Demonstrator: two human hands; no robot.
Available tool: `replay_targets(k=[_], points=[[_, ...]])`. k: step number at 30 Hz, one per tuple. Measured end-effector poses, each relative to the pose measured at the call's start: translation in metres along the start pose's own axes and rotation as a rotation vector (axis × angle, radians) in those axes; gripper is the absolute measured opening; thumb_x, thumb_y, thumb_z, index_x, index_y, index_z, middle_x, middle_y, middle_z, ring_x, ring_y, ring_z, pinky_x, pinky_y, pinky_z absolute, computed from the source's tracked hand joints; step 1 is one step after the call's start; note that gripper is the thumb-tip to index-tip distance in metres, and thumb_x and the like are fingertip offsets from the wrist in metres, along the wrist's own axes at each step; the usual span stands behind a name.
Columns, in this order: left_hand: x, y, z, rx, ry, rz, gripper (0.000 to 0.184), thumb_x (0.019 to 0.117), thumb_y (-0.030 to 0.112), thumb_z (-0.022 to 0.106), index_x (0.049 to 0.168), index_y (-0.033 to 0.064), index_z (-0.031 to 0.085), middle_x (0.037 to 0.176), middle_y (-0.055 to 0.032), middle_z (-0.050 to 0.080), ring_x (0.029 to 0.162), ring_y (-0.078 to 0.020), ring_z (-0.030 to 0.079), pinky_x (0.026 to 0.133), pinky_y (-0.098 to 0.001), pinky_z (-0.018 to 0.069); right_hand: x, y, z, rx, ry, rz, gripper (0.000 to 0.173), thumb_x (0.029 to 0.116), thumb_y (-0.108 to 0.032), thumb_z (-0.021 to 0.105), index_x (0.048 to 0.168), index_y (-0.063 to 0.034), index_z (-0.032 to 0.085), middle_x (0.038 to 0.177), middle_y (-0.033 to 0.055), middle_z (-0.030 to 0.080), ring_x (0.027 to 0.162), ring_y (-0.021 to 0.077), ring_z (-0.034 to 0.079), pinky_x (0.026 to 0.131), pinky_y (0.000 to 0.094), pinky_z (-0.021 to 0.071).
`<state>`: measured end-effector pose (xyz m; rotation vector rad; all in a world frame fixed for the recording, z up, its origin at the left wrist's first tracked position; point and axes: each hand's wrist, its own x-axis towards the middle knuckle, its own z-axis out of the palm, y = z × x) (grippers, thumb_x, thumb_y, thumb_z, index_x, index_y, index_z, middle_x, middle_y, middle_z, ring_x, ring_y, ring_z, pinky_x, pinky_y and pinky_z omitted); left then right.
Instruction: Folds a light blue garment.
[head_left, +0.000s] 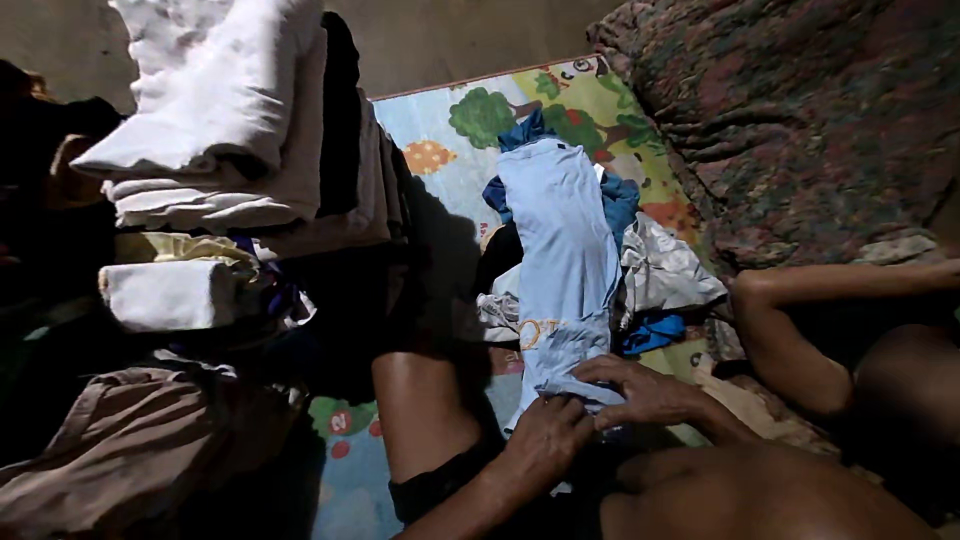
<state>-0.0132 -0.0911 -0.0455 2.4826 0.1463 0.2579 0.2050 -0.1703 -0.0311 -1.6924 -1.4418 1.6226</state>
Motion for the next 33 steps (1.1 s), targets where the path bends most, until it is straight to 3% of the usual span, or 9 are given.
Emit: replay_targets(k=[4,7,9,12,16,18,21,29,33], points=[[0.013,0.0,-0.01,-0.119,0.137,-0.105,0.025,0.0852,-0.002,0.066,0.108,0.0055,0.072,0.118,-0.02,0.069,0.088,-0.0335,0.072,0.068,-0.0452,0.0592,-0.018,0.01,0.006,0.016,0.073,-0.051,0.089,0.0689,-0.038,0.091,0.141,0.0032,0.058,0.145,0.0215,0.057,0.136,0.0348,0.05,0.112,0.0484,0.0415],[0.029,-0.01,-0.027,-0.154,0.126,-0.148,0.038,0.0852,-0.005,0.065,0.122,0.0027,0.07,0.136,-0.0248,0.062,0.098,-0.0384,0.073,0.074,-0.0497,0.0603,-0.021,0.013,0.005,-0.149,0.13,-0.108,0.098,0.0675,-0.04,0.09,0.145,0.0055,0.052,0.146,0.0236,0.055,0.138,0.0406,0.048,0.112,0.0566,0.0396],[0.035,-0.02,-0.036,-0.125,0.062,-0.134,0.039,0.0866,-0.006,0.064,0.124,0.0015,0.069,0.123,-0.0232,0.068,0.101,-0.0389,0.072,0.079,-0.0519,0.0597,-0.018,0.017,0.008,-0.307,0.194,-0.128,0.092,0.0702,-0.032,0.09,0.146,0.0036,0.052,0.147,0.0217,0.056,0.139,0.043,0.047,0.106,0.0649,0.042],[0.042,-0.028,-0.044,-0.083,0.032,-0.094,0.032,0.085,-0.005,0.062,0.115,0.0003,0.073,0.089,-0.0184,0.071,0.082,-0.0368,0.072,0.071,-0.0487,0.0587,-0.01,0.028,0.016,-0.492,0.35,-0.209,0.085,0.064,-0.008,0.089,0.142,0.0018,0.057,0.145,0.0182,0.059,0.136,0.045,0.051,0.096,0.0675,0.0468],[0.044,-0.03,-0.057,-0.197,0.002,-0.113,0.03,0.0863,-0.004,0.063,0.114,-0.0014,0.072,0.09,-0.0196,0.071,0.082,-0.0357,0.072,0.075,-0.0476,0.059,0.016,0.056,0.022,-0.634,0.729,-0.397,0.042,0.0931,0.005,0.054,0.13,-0.0081,0.068,0.138,0.0121,0.066,0.129,0.0398,0.059,0.095,0.0578,0.0508],[0.043,-0.031,-0.062,-0.211,0.029,-0.098,0.031,0.084,-0.004,0.063,0.114,-0.0011,0.072,0.09,-0.0185,0.071,0.081,-0.0335,0.072,0.074,-0.045,0.059,0.025,0.06,0.015,-0.623,0.816,-0.434,0.033,0.0999,0.0,0.051,0.121,-0.0118,0.074,0.133,0.0101,0.069,0.13,0.038,0.059,0.101,0.0553,0.0482],[0.034,-0.029,-0.072,-0.271,0.0,-0.061,0.034,0.0839,-0.003,0.064,0.117,-0.0001,0.071,0.095,-0.0158,0.074,0.085,-0.0289,0.073,0.079,-0.0414,0.0598,0.022,0.057,0.005,-0.602,0.771,-0.531,0.026,0.1006,-0.007,0.052,0.106,-0.0058,0.077,0.121,0.0108,0.075,0.125,0.0353,0.064,0.105,0.0553,0.0477],[0.04,-0.036,-0.094,-0.72,-0.439,0.061,0.035,0.0881,-0.007,0.06,0.122,-0.0042,0.068,0.104,-0.0194,0.073,0.09,-0.0277,0.072,0.083,-0.043,0.0576,-0.01,0.036,-0.005,-0.509,0.37,-0.586,0.024,0.0928,-0.022,0.061,0.101,-0.0023,0.073,0.098,0.0126,0.077,0.096,0.0283,0.075,0.088,0.0464,0.0596],[0.11,-0.077,-0.14,-0.841,-0.547,-0.145,0.037,0.0925,-0.003,0.059,0.128,0.0036,0.067,0.114,-0.0046,0.072,0.092,-0.0016,0.066,0.082,-0.022,0.0548,-0.004,0.001,-0.058,-0.208,0.325,-0.313,0.028,0.0782,-0.011,0.075,0.1,0.0071,0.071,0.091,0.0176,0.074,0.087,0.0222,0.073,0.081,0.0387,0.0589]])
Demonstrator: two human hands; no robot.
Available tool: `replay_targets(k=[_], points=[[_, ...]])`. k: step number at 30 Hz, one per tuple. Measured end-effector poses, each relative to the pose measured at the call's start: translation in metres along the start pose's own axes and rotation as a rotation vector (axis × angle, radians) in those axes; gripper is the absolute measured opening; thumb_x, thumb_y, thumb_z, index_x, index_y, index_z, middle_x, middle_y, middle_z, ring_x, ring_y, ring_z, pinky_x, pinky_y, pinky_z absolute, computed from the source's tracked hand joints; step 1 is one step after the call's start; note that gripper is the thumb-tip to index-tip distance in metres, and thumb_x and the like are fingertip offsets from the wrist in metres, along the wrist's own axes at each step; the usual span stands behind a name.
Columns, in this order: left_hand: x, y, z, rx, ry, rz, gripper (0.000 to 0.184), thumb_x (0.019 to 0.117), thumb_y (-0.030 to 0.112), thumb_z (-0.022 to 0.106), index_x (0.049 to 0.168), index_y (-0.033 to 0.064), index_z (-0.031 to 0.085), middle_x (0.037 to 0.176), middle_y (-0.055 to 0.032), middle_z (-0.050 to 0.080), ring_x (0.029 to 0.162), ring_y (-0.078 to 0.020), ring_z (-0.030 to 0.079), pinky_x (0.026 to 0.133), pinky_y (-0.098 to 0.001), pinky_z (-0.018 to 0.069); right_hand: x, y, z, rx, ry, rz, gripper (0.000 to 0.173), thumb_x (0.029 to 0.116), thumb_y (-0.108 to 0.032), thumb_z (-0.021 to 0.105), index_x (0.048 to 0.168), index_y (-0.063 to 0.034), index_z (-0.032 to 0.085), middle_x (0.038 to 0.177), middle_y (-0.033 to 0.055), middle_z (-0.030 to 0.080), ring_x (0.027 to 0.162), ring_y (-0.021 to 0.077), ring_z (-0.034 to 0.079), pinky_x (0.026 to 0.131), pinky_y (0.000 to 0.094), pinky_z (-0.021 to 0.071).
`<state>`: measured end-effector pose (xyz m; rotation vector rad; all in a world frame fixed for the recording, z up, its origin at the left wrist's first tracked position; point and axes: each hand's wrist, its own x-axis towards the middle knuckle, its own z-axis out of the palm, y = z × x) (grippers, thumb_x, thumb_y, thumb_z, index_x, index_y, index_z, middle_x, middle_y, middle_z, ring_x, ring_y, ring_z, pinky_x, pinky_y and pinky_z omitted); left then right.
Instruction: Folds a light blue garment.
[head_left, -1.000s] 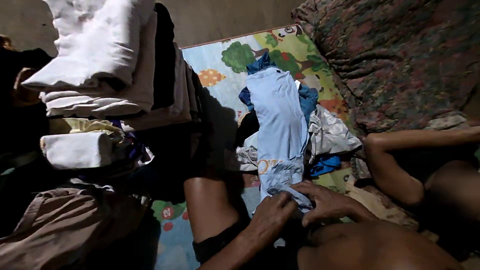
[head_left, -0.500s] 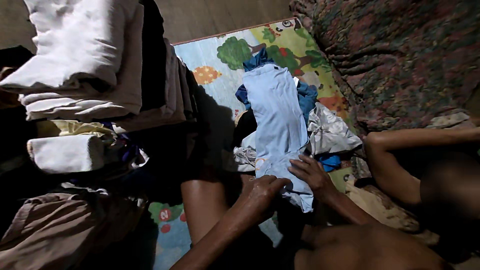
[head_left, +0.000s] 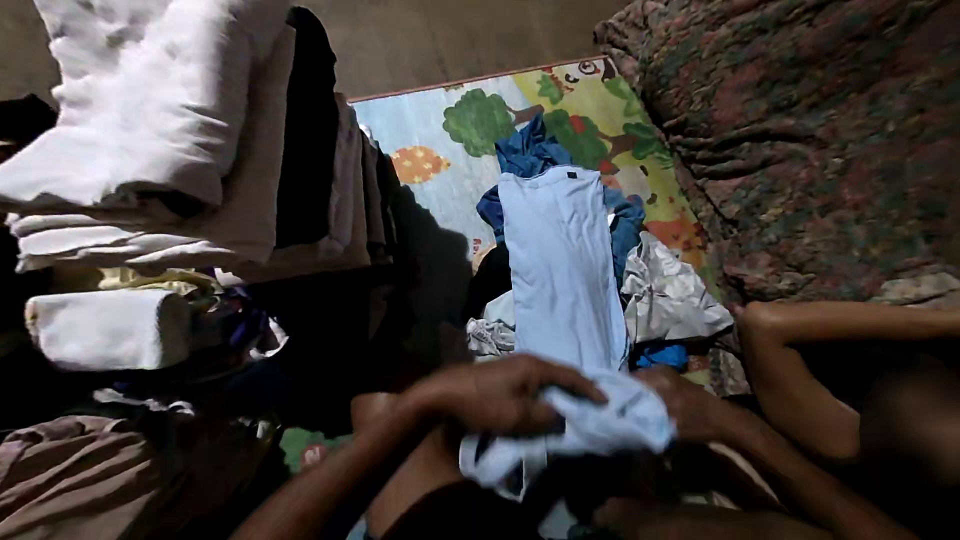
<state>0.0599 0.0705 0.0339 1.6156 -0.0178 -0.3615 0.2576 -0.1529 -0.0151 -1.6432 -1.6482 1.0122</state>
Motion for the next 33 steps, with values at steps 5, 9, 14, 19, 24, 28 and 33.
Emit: replay_targets(k=[5,9,14,19,24,28,33], points=[[0.07,-0.025,-0.125,-0.413,0.489,0.015,0.042,0.1077,0.02,0.03,0.143,0.0079,0.048,0.111,0.0057,0.068,0.094,0.0026,0.064,0.083,-0.018,0.0541,0.103,0.042,-0.072,0.449,0.249,0.403,0.02,0.1028,-0.018,0.052,0.107,-0.0015,0.063,0.081,-0.006,0.065,0.073,-0.0026,0.062,0.071,0.0207,0.0558],[0.106,-0.102,-0.144,-0.874,0.838,-0.022,0.071,0.1045,0.063,0.01,0.145,0.0155,0.042,0.114,-0.0041,0.068,0.098,-0.0147,0.069,0.084,-0.0366,0.0588,0.161,0.095,-0.09,0.588,0.233,0.588,0.046,0.1098,-0.042,0.04,0.128,-0.0056,0.06,0.098,0.0032,0.066,0.083,0.0082,0.064,0.075,0.0311,0.0565],[0.077,-0.152,-0.072,-0.783,0.908,-0.146,0.052,0.1092,0.042,0.032,0.155,0.0178,0.031,0.126,-0.0034,0.066,0.098,-0.012,0.068,0.084,-0.0321,0.0572,0.143,0.125,-0.051,0.791,0.292,0.68,0.035,0.1064,-0.037,0.051,0.119,-0.0059,0.061,0.092,0.0049,0.072,0.08,0.0119,0.071,0.072,0.0317,0.0622],[0.049,-0.143,0.003,-0.717,0.968,-0.281,0.055,0.0986,0.01,0.058,0.149,-0.0012,0.039,0.101,-0.0036,0.068,0.083,-0.0067,0.065,0.078,-0.0264,0.0559,0.11,0.1,-0.028,0.641,0.401,0.623,0.019,0.1034,-0.015,0.055,0.112,-0.0005,0.063,0.085,0.0014,0.071,0.076,0.008,0.071,0.075,0.0297,0.0622],[0.047,-0.125,0.019,-0.662,0.93,-0.289,0.048,0.0962,0.0,0.06,0.142,-0.0053,0.044,0.11,-0.0067,0.068,0.087,-0.0058,0.066,0.075,-0.0226,0.0558,0.079,0.081,0.001,0.727,0.435,0.729,0.02,0.1049,-0.016,0.054,0.114,0.0003,0.061,0.087,0.0016,0.072,0.07,0.0073,0.068,0.063,0.0257,0.0595],[0.051,-0.104,-0.006,-0.521,0.962,-0.298,0.034,0.0992,-0.001,0.055,0.133,-0.0063,0.051,0.105,-0.0102,0.064,0.082,-0.0093,0.064,0.073,-0.0263,0.0561,0.074,0.07,-0.004,0.738,0.473,0.658,0.017,0.1046,-0.012,0.053,0.112,0.0004,0.062,0.088,0.0019,0.072,0.074,0.008,0.07,0.067,0.0268,0.0611],[0.047,-0.062,-0.042,-0.291,1.041,-0.078,0.034,0.1017,0.001,0.052,0.136,0.0,0.048,0.112,-0.01,0.064,0.083,-0.011,0.067,0.076,-0.0321,0.0595,0.092,0.036,-0.053,0.613,0.546,0.552,0.019,0.1072,-0.013,0.05,0.119,-0.0032,0.062,0.091,0.0014,0.069,0.078,0.0066,0.068,0.072,0.0264,0.0597]])
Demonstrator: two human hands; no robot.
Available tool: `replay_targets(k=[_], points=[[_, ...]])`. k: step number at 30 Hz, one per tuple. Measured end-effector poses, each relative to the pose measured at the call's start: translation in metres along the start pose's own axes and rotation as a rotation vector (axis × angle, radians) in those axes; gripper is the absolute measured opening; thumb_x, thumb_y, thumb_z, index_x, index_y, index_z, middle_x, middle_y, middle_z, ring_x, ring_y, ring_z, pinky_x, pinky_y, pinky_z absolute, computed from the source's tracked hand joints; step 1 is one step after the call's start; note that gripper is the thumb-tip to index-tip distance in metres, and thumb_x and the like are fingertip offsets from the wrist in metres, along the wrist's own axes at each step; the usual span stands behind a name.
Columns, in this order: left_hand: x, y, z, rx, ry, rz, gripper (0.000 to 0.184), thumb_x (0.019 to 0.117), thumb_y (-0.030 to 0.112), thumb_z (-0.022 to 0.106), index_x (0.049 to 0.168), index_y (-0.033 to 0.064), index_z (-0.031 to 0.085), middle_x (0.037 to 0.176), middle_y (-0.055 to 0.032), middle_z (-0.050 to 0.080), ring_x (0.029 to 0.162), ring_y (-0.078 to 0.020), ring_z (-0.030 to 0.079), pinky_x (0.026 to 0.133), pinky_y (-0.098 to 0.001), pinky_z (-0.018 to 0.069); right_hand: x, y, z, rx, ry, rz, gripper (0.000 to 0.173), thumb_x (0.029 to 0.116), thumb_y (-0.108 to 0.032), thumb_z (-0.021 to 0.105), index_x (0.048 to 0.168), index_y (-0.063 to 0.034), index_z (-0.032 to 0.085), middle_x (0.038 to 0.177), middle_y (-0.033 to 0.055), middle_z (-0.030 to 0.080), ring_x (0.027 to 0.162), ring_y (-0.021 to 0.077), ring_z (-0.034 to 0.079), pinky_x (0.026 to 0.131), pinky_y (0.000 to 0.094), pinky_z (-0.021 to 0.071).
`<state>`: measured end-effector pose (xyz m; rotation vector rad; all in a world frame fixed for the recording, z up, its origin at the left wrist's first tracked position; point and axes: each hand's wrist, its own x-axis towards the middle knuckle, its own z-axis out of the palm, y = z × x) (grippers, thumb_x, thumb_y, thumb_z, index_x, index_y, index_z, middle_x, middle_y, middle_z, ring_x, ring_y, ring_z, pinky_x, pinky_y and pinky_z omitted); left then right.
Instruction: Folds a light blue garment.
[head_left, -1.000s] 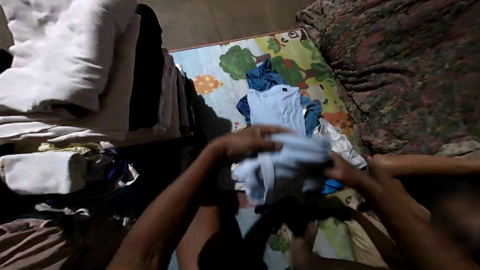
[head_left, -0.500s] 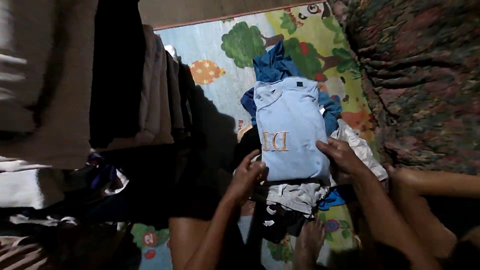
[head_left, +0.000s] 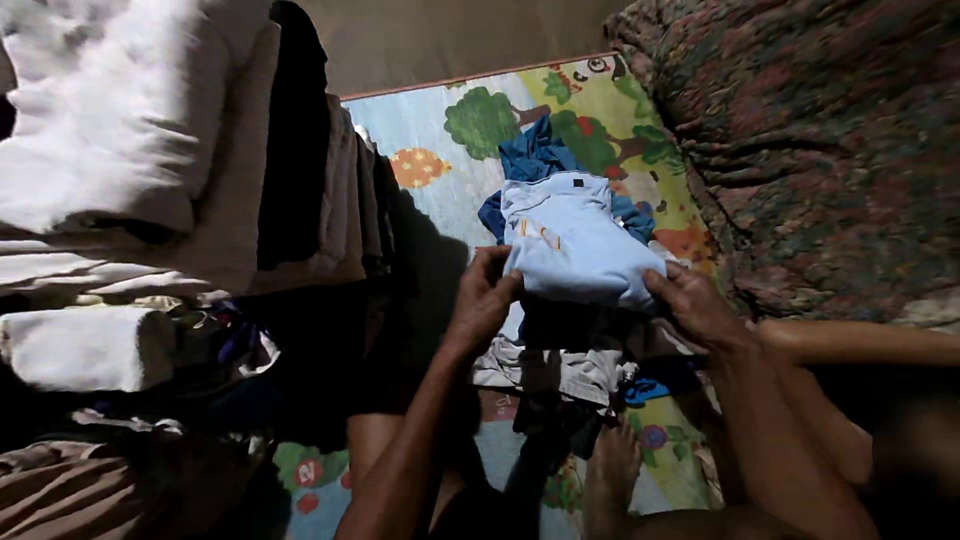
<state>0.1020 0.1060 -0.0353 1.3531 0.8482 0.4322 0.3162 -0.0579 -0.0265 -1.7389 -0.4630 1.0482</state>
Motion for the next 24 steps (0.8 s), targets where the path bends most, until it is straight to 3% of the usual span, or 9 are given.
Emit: replay_targets(k=[3,5,8,10,12,14,17,20,24], points=[[-0.001,0.028,-0.012,0.073,0.006,0.131,0.04,0.1012,0.002,0.055,0.14,0.0091,0.048,0.112,-0.0082,0.062,0.079,-0.0111,0.065,0.07,-0.0299,0.0587,0.005,-0.025,-0.015,-0.002,-0.039,-0.114,0.02,0.1071,-0.014,0.051,0.121,-0.0061,0.063,0.094,0.002,0.072,0.079,0.01,0.071,0.071,0.0315,0.0637],[-0.009,0.038,-0.017,0.099,0.009,0.202,0.043,0.0995,0.001,0.057,0.141,0.0104,0.048,0.11,-0.006,0.062,0.078,-0.0086,0.064,0.069,-0.0266,0.058,0.001,-0.032,-0.023,-0.032,-0.039,-0.22,0.016,0.1048,-0.015,0.056,0.116,-0.0082,0.066,0.095,-0.0001,0.072,0.082,0.01,0.072,0.075,0.0337,0.0649],[-0.039,0.031,-0.019,0.088,0.032,0.228,0.045,0.0951,0.001,0.061,0.139,0.006,0.05,0.109,-0.0018,0.066,0.082,-0.0043,0.066,0.073,-0.024,0.059,-0.025,-0.023,-0.026,-0.226,0.014,-0.331,0.014,0.0981,-0.02,0.063,0.107,-0.0111,0.069,0.087,-0.0096,0.07,0.076,-0.0014,0.067,0.071,0.0218,0.0603],[-0.067,0.004,-0.015,0.069,0.051,0.175,0.045,0.0926,0.001,0.062,0.136,0.0002,0.05,0.11,-0.0021,0.068,0.087,-0.0029,0.067,0.078,-0.0234,0.0592,-0.052,0.002,-0.021,-0.246,0.017,-0.255,0.015,0.096,-0.015,0.064,0.107,-0.0055,0.067,0.088,-0.0098,0.07,0.077,-0.0039,0.066,0.073,0.0188,0.0587],[-0.096,-0.038,-0.006,0.027,0.065,0.033,0.042,0.0934,0.0,0.06,0.134,-0.0069,0.051,0.111,-0.009,0.068,0.088,-0.0068,0.068,0.078,-0.0253,0.0591,-0.073,0.044,-0.01,-0.173,0.017,-0.128,0.024,0.0944,-0.007,0.064,0.116,0.0031,0.063,0.095,-0.0027,0.072,0.083,-0.0006,0.069,0.078,0.0206,0.0596],[-0.114,-0.077,0.004,-0.002,0.061,-0.145,0.044,0.0953,0.0,0.059,0.138,-0.0058,0.049,0.113,-0.0115,0.066,0.087,-0.0087,0.068,0.077,-0.0259,0.0589,-0.081,0.091,0.002,-0.066,0.035,-0.015,0.036,0.0934,-0.001,0.064,0.127,0.0085,0.055,0.105,0.0053,0.073,0.091,0.0035,0.07,0.084,0.0233,0.0594],[-0.118,-0.107,0.011,-0.039,0.026,-0.228,0.052,0.0968,0.004,0.059,0.146,-0.0023,0.044,0.117,-0.0122,0.066,0.089,-0.0093,0.068,0.079,-0.0264,0.0586,-0.086,0.124,0.011,0.014,-0.039,0.048,0.057,0.0927,-0.007,0.063,0.143,0.0109,0.041,0.12,0.0117,0.07,0.104,0.0067,0.069,0.093,0.0248,0.0574],[-0.107,-0.094,0.008,-0.049,0.008,-0.188,0.047,0.095,0.0,0.06,0.141,-0.0039,0.051,0.13,-0.0127,0.063,0.096,-0.006,0.066,0.083,-0.0225,0.0559,-0.083,0.109,0.017,0.023,-0.049,0.023,0.058,0.0943,-0.007,0.064,0.144,0.0103,0.041,0.121,0.0125,0.07,0.104,0.0075,0.07,0.093,0.0251,0.0581],[-0.106,-0.053,0.007,-0.043,0.021,0.015,0.034,0.0928,0.0,0.063,0.126,-0.0063,0.061,0.12,-0.0072,0.068,0.094,-0.0018,0.066,0.081,-0.019,0.0561,-0.09,0.065,0.008,-0.002,0.059,-0.16,0.043,0.0946,-0.001,0.06,0.135,0.0095,0.049,0.112,0.0045,0.072,0.095,0.0032,0.071,0.085,0.0222,0.0597]])
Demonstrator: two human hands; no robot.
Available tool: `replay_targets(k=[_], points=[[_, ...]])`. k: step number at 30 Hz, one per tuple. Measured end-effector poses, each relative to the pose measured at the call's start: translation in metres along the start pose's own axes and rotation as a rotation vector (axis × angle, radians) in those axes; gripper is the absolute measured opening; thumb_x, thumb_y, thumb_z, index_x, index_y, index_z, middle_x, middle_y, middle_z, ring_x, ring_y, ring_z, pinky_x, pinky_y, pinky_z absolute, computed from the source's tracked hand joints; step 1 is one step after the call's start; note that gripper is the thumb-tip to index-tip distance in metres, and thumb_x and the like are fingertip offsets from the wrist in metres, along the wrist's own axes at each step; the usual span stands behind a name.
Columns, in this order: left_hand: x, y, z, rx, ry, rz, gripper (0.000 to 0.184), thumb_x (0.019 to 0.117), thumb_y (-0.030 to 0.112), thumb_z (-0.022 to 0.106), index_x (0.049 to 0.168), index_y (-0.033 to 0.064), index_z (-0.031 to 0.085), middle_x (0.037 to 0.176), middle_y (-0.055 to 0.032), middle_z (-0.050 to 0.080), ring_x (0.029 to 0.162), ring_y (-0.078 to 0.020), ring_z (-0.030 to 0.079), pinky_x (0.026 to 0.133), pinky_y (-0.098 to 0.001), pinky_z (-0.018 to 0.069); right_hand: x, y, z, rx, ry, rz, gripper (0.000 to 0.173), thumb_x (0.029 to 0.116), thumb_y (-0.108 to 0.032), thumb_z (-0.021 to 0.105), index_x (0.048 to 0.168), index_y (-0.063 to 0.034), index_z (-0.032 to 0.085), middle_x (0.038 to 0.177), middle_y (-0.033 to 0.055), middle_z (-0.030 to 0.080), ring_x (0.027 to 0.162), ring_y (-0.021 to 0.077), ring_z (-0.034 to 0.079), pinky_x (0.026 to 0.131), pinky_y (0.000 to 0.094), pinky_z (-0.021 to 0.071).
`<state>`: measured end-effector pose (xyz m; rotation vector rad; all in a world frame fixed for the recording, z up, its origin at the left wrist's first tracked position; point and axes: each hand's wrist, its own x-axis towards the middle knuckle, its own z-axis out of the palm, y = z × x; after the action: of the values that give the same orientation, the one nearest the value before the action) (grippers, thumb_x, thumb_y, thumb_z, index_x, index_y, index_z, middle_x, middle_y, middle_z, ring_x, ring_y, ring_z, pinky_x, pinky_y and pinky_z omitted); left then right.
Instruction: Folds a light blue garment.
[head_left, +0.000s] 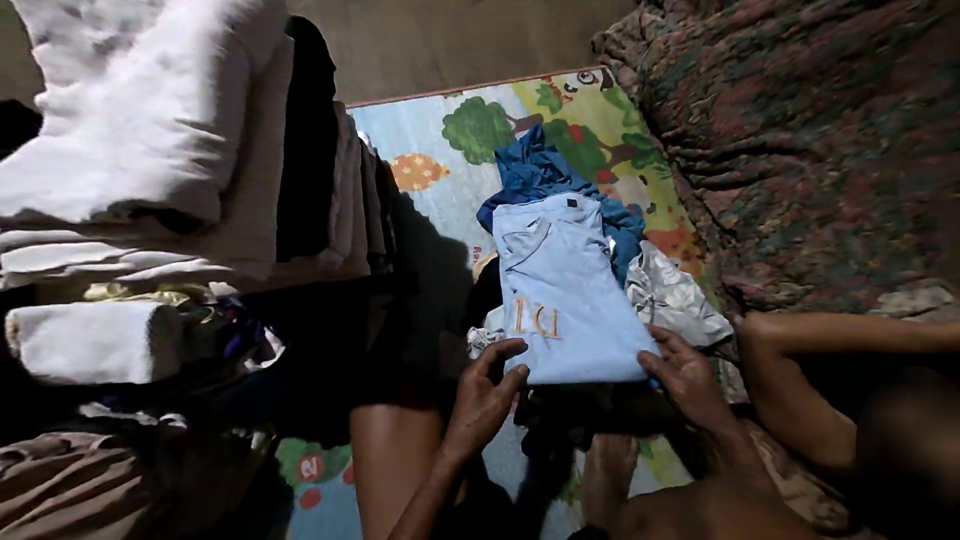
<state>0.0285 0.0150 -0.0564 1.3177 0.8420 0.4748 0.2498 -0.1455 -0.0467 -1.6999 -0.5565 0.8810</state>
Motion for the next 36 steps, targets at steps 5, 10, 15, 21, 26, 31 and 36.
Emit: replay_targets(k=[5,10,15,21,26,31,36], points=[[-0.047,-0.025,0.012,-0.026,0.016,-0.087,0.045,0.0907,0.002,0.065,0.135,-0.0039,0.056,0.121,-0.0095,0.067,0.09,-0.006,0.068,0.077,-0.0234,0.0584,-0.029,0.009,-0.01,-0.036,-0.027,0.073,0.044,0.0929,-0.003,0.062,0.134,0.0079,0.051,0.108,0.0025,0.073,0.094,0.0027,0.071,0.085,0.0224,0.06],[-0.051,-0.08,0.014,0.026,0.027,-0.333,0.068,0.0889,0.006,0.07,0.149,-0.002,0.039,0.122,-0.0188,0.059,0.094,-0.0165,0.066,0.081,-0.0306,0.058,-0.035,0.056,-0.001,-0.187,-0.087,0.37,0.035,0.0977,-0.009,0.065,0.129,0.0056,0.059,0.109,0.0125,0.072,0.095,0.0094,0.07,0.088,0.029,0.0585],[-0.02,-0.065,0.012,0.093,0.013,-0.391,0.068,0.0955,0.015,0.069,0.152,-0.0021,0.035,0.115,-0.0184,0.064,0.094,-0.0176,0.064,0.084,-0.0337,0.0542,-0.01,0.036,0.003,-0.417,-0.115,0.328,0.042,0.1036,-0.03,0.059,0.127,0.0048,0.061,0.107,0.0185,0.069,0.096,0.0219,0.068,0.09,0.0428,0.055],[0.034,-0.04,0.018,0.048,0.05,-0.301,0.057,0.1017,0.013,0.06,0.149,-0.0073,0.035,0.112,-0.0168,0.064,0.092,-0.0122,0.064,0.082,-0.029,0.0541,0.063,0.006,0.022,-0.446,-0.006,0.187,0.046,0.106,-0.028,0.057,0.133,0.0088,0.057,0.118,0.0247,0.067,0.104,0.0268,0.066,0.095,0.0426,0.0519],[0.077,-0.032,0.021,-0.009,0.157,-0.34,0.049,0.1005,0.011,0.063,0.144,-0.0033,0.044,0.104,-0.0138,0.063,0.085,-0.0127,0.062,0.078,-0.0297,0.0536,0.107,0.024,0.032,-0.265,0.129,0.139,0.053,0.1003,-0.027,0.068,0.143,0.0006,0.051,0.12,0.0193,0.068,0.103,0.0229,0.067,0.093,0.0421,0.0548],[0.085,-0.027,0.019,-0.084,0.203,-0.279,0.028,0.0988,0.003,0.062,0.125,-0.001,0.055,0.094,-0.0072,0.064,0.076,-0.0088,0.062,0.071,-0.0261,0.0547,0.112,0.032,0.026,-0.216,0.112,0.018,0.033,0.101,-0.019,0.065,0.128,-0.0001,0.062,0.109,0.0115,0.068,0.09,0.0124,0.064,0.083,0.0331,0.0551],[0.085,-0.023,0.019,-0.187,0.182,-0.141,0.015,0.0991,0.001,0.058,0.113,0.0043,0.055,0.096,-0.0011,0.063,0.081,-0.0052,0.062,0.075,-0.0254,0.0553,0.115,0.013,0.008,0.046,-0.032,-0.004,0.011,0.1047,-0.018,0.054,0.112,-0.0102,0.059,0.086,-0.0066,0.063,0.074,-0.0001,0.063,0.07,0.0219,0.0568]])
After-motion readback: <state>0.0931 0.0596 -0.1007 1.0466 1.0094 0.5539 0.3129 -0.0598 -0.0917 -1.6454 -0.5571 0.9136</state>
